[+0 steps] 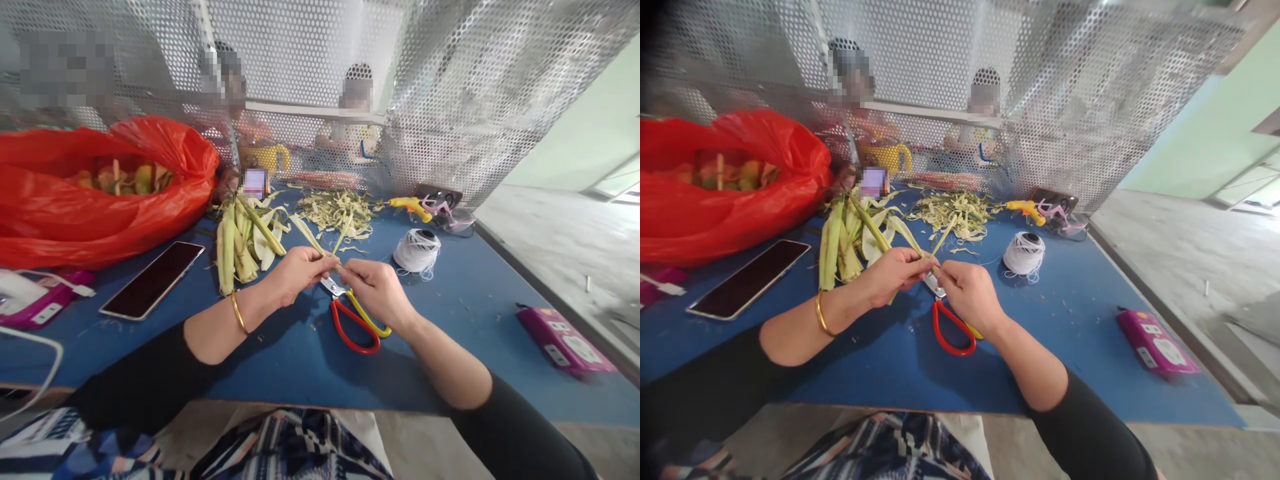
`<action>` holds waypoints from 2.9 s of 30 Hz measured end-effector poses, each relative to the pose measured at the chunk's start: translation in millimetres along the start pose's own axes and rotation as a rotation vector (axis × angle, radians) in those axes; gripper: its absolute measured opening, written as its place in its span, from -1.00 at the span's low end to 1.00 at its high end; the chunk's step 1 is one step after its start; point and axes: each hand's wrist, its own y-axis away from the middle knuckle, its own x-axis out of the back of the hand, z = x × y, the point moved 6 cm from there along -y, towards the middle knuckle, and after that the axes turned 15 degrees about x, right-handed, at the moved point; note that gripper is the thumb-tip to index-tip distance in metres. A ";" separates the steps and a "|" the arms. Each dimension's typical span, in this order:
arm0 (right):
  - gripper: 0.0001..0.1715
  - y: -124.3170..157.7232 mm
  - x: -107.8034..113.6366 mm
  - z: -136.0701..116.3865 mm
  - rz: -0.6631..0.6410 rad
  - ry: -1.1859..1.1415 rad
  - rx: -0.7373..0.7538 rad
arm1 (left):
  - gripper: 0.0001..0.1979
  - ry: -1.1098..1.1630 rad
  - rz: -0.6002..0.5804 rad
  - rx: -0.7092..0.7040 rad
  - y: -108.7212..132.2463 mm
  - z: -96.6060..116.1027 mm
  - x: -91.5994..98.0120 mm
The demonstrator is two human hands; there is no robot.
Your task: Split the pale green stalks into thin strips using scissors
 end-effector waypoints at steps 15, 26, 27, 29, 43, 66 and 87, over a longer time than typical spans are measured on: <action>-0.60 0.0 8.7 5.1 -0.032 -0.010 -0.050 | -0.62 0.025 -0.156 0.007 0.9 10.0 7.2; -0.46 -3.0 1.9 21.9 -0.001 -0.594 -0.278 | -0.71 -0.052 -0.153 0.046 -3.7 -0.5 2.1; -0.45 -2.9 1.1 26.5 0.058 -0.662 -0.322 | -0.70 -0.054 -0.182 0.062 -3.1 -1.7 0.5; -0.44 -2.0 -2.1 33.2 0.166 -0.767 -0.380 | -0.66 -0.050 -0.220 0.083 -2.3 -3.8 -2.6; -0.60 2.4 -8.8 37.5 0.385 -0.742 -0.332 | -0.72 -0.037 -0.226 0.214 2.8 -14.7 -13.8; -0.50 -3.5 0.7 31.9 -0.014 -0.107 -0.190 | -0.82 0.050 0.019 0.115 -6.2 -10.6 2.3; -0.87 -8.2 8.4 26.3 0.021 0.154 0.125 | -0.89 0.167 -0.046 0.147 -3.3 -15.7 -7.0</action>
